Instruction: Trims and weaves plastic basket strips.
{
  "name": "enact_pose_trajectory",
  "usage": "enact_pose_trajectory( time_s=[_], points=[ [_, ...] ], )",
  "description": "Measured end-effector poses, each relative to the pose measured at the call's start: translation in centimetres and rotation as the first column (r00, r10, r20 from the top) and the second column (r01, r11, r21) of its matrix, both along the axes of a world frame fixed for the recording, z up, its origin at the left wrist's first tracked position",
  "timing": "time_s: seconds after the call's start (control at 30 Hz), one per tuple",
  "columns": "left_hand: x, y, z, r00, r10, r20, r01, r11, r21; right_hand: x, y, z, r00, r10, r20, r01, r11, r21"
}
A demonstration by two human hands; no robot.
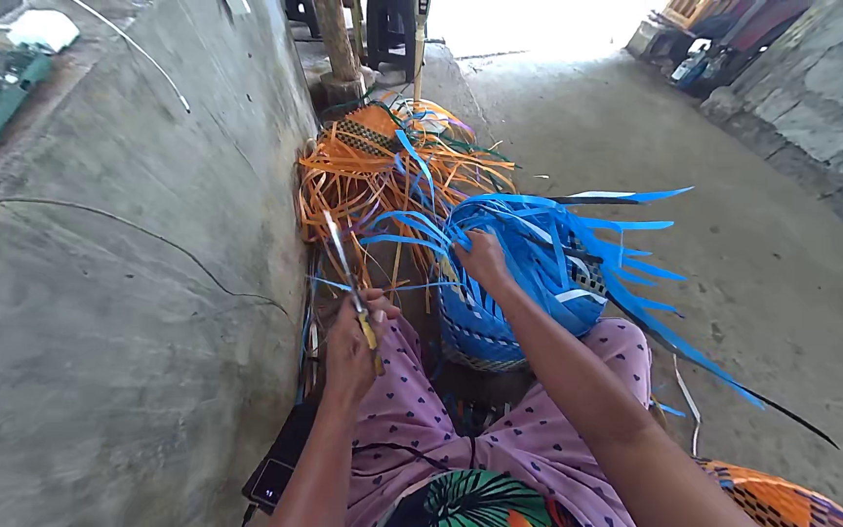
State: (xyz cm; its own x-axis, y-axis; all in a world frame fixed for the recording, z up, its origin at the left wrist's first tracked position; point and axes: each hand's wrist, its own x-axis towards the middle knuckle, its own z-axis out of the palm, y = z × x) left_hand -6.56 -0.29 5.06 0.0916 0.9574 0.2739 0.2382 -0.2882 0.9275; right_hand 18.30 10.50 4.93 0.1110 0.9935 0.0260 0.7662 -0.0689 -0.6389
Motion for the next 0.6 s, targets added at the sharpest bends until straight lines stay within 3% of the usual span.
enact_pose_trajectory(
  time_s=[0.13, 0.23, 0.43, 0.6],
  points=[
    [1.9, -0.4, -2.1, 0.986, -0.046, -0.158, 0.008, 0.972, -0.236, 0.0, -3.0, 2.6, 0.981, 0.087, -0.176, -0.054, 0.981, 0.187],
    [4.0, -0.4, -2.6, 0.955, -0.163, -0.249, 0.080, 0.947, -0.311, 0.5, -6.1, 4.4, 0.936, 0.178, -0.305, -0.076, 0.945, 0.318],
    [7.9, -0.7, -1.4, 0.879, -0.340, -0.335, 0.282, 0.936, -0.211, 2.4, -10.3, 4.7, 0.797, 0.209, -0.567, 0.059, 0.907, 0.417],
    [10.0, -1.2, 0.2, 0.833, -0.334, -0.442, 0.310, 0.942, -0.128, 3.0, -12.3, 3.8, 0.798, 0.231, -0.556, 0.074, 0.878, 0.472]
  ],
)
